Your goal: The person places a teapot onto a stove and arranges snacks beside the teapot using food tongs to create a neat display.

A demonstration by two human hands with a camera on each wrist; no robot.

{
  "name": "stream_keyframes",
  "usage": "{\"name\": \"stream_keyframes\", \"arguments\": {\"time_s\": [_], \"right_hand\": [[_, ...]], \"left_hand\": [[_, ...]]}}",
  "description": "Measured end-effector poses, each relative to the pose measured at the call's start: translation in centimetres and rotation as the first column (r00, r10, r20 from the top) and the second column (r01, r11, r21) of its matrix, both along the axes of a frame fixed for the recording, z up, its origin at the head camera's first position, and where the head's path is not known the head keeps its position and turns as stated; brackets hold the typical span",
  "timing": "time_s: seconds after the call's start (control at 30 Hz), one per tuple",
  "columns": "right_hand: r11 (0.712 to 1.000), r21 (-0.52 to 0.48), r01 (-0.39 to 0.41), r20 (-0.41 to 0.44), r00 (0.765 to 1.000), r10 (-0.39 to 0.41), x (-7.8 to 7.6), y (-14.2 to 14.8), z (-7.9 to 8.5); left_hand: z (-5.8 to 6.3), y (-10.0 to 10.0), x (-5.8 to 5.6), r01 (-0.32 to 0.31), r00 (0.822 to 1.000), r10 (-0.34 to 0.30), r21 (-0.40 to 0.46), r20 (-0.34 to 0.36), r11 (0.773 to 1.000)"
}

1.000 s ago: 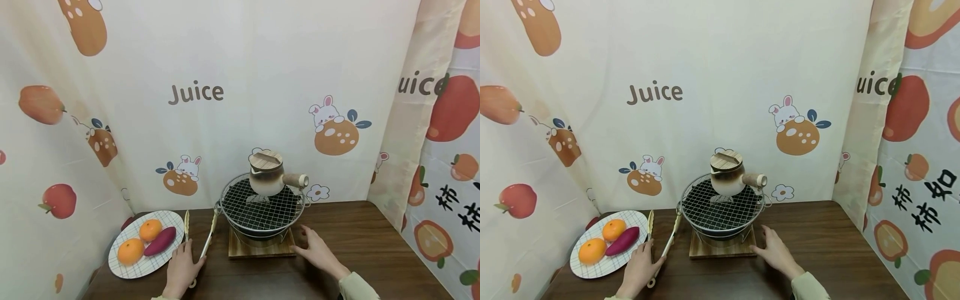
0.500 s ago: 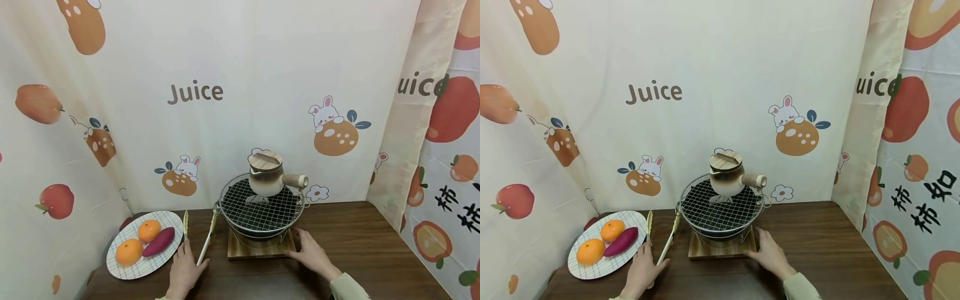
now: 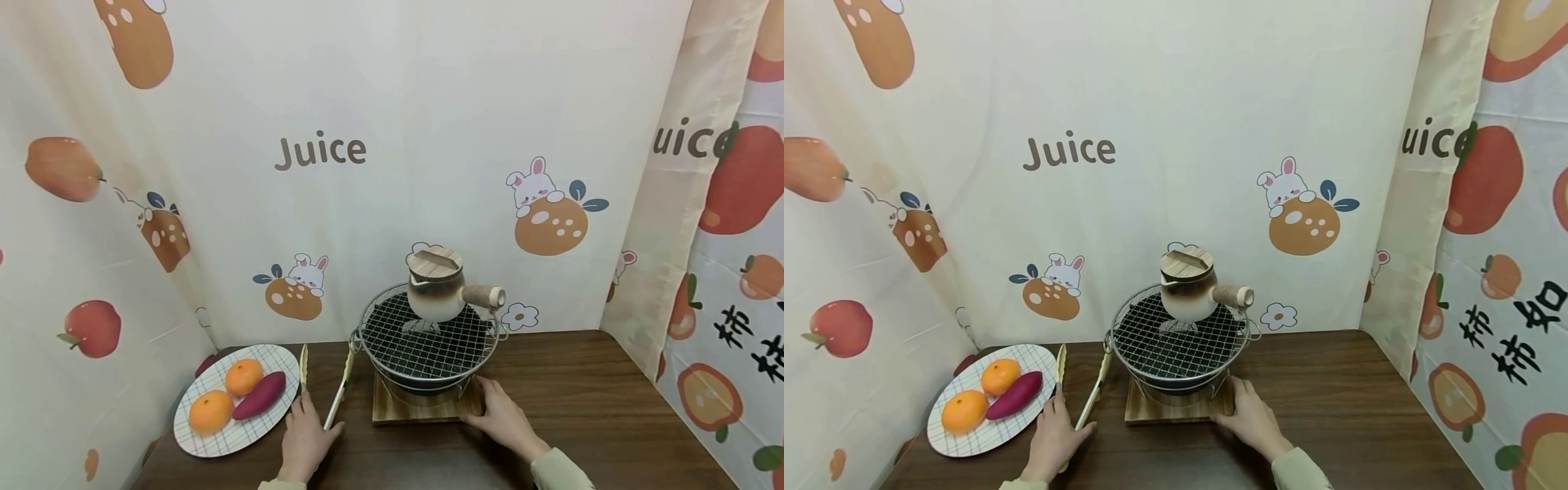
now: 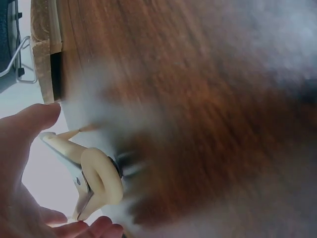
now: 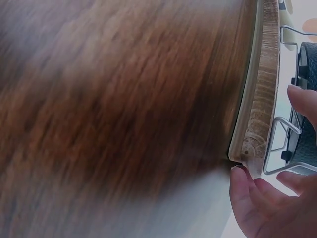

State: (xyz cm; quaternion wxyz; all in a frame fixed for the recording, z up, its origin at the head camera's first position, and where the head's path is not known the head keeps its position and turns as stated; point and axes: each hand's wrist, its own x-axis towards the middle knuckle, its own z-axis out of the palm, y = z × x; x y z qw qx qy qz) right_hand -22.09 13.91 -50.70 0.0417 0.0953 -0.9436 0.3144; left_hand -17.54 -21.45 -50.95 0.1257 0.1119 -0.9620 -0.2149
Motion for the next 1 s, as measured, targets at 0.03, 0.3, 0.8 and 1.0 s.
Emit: {"name": "stream_keyframes", "arguments": {"time_s": [0.03,0.3,0.8,1.0], "right_hand": [[1.0,0.002,0.001,-0.001,1.0,-0.001,0.0,0.0,-0.1],[1.0,0.013,0.006,-0.006,1.0,-0.006,-0.3,-0.2,-0.3],[0.999,0.041,0.006,0.003,1.0,-0.006,-0.6,-0.3,-0.5],[0.998,0.068,0.012,0.002,1.0,-0.012,-0.9,-0.4,-0.9]], "left_hand": [[0.0,0.0,-0.1,-0.006,1.0,0.006,0.006,-0.002,1.0],[-0.2,0.2,-0.5,-0.036,0.999,0.037,0.029,-0.024,0.999],[-0.3,0.6,-1.1,-0.083,0.995,0.083,0.0,-0.056,0.997],[-0.3,0.7,-1.2,-0.094,0.994,0.093,-0.005,-0.061,0.996]]}}
